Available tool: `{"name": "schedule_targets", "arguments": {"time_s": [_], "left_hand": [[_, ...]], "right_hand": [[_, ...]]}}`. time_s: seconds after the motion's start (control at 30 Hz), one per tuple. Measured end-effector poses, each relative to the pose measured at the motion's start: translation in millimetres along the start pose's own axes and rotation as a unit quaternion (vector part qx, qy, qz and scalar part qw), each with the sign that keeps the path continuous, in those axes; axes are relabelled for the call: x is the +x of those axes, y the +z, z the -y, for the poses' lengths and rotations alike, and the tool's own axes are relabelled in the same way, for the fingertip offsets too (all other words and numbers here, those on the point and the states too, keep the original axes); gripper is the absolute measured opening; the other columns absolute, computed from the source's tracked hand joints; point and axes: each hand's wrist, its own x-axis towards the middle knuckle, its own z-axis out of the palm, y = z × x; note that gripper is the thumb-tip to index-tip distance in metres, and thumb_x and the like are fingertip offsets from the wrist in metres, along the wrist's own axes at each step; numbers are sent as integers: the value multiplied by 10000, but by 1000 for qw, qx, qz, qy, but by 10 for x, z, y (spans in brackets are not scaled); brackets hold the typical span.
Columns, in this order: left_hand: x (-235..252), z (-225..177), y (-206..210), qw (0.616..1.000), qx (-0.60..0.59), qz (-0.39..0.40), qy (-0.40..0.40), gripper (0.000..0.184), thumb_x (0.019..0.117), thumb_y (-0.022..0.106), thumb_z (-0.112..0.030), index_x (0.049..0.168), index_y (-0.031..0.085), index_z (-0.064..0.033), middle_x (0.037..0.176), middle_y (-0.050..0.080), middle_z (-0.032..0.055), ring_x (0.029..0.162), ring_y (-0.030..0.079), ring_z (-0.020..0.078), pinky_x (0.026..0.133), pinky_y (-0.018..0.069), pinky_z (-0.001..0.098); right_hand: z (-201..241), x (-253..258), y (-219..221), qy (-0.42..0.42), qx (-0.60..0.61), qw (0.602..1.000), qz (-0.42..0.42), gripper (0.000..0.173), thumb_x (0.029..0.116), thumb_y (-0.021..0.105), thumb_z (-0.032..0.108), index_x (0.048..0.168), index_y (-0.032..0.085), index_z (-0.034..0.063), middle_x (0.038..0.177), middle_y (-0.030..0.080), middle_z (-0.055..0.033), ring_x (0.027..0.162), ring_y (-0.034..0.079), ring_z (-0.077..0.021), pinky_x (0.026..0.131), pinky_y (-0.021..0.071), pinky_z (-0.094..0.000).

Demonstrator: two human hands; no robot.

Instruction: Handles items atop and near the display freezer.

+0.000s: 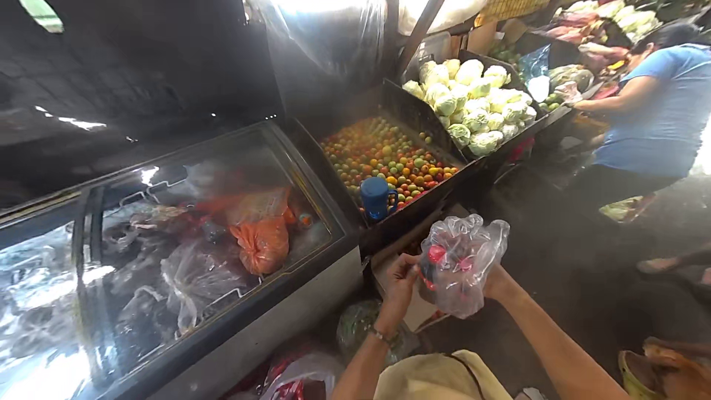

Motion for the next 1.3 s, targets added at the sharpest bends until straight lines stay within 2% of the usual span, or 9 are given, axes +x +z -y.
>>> {"name": "schedule_targets", "arguments": {"time_s": [0.17, 0.3, 0.4, 0.53, 0.67, 0.83, 1.0, 1.13, 1.3], "left_hand": [[-23, -203, 75, 990, 83, 101, 47, 599, 1031, 514, -317, 1468, 416, 81, 1498, 474, 185, 1348, 494, 156, 1124, 422, 333], [-54, -85, 75, 983, 154, 57, 86, 713, 1082, 318, -484, 1409, 393, 145, 1320, 580, 181, 1194, 567, 41, 1043, 467, 234], [-81, 7, 110, 984, 141, -8, 108, 848, 1060, 235, -600, 1350, 413, 176, 1294, 581, 174, 1214, 547, 24, 1079, 440, 223], [-84, -10, 49, 991, 126, -23, 49, 690, 1089, 284, -451, 1366, 412, 168, 1292, 576, 180, 1172, 569, 41, 1034, 471, 224], [-160, -57, 47, 991, 131, 14, -5, 416, 1036, 488, -195, 1295, 560, 122, 1263, 604, 242, 1181, 587, 228, 1041, 471, 373], [-283, 267, 104, 998, 32, 6, -62, 182, 949, 631, -59, 1058, 648, 86, 1054, 610, 140, 946, 592, 148, 857, 512, 295], [-376, 560, 28, 982, -85, -107, -132, 43, 892, 643, 44, 871, 612, 23, 781, 585, 3, 706, 562, 34, 676, 502, 217], [-249, 808, -638, 915, 3, -326, -236, 139, 958, 622, -8, 1038, 619, 106, 959, 622, 156, 866, 587, 171, 802, 510, 340], [-420, 1027, -1531, 858, 205, -362, -301, 292, 982, 650, -168, 1135, 653, 80, 1078, 674, 244, 1015, 655, 342, 927, 519, 500]], "right_hand": [[62, -140, 161, -73, -198, 975, -75, 441, 806, 774, 113, 1165, 665, -118, 1106, 723, -177, 1049, 673, -101, 977, 521, -278], [147, -179, 239, -77, -208, 973, -68, 405, 806, 774, 127, 1136, 684, -89, 1072, 736, -117, 1029, 666, -15, 964, 517, -185], [216, -201, 199, -44, -216, 975, -5, 371, 838, 745, 99, 1137, 682, -113, 1070, 729, -173, 1008, 669, -65, 954, 507, -216], [152, -168, 89, 18, -118, 989, 88, 353, 859, 719, 65, 1170, 647, -86, 1045, 711, -58, 966, 622, 52, 909, 496, -138], [34, -237, 154, 87, -14, 995, 43, 374, 872, 692, 88, 1196, 585, -66, 1012, 687, 9, 915, 627, 63, 848, 531, -144], [-49, -361, 71, 42, -246, 964, 91, 476, 894, 692, 138, 1234, 590, -179, 1157, 687, -225, 1059, 650, -102, 985, 496, -267], [-594, -432, -191, -13, -256, 957, 135, 517, 934, 690, 240, 1225, 596, -177, 1166, 692, -203, 1110, 655, -105, 1002, 513, -254], [-284, -446, -20, -56, -351, 927, 117, 368, 814, 726, 24, 1115, 659, -176, 1086, 669, -350, 922, 699, -372, 841, 579, -467], [-232, -453, -152, -78, -258, 962, 51, 339, 849, 702, -26, 1139, 635, -188, 1075, 662, -271, 771, 666, -73, 696, 576, -197]]}}
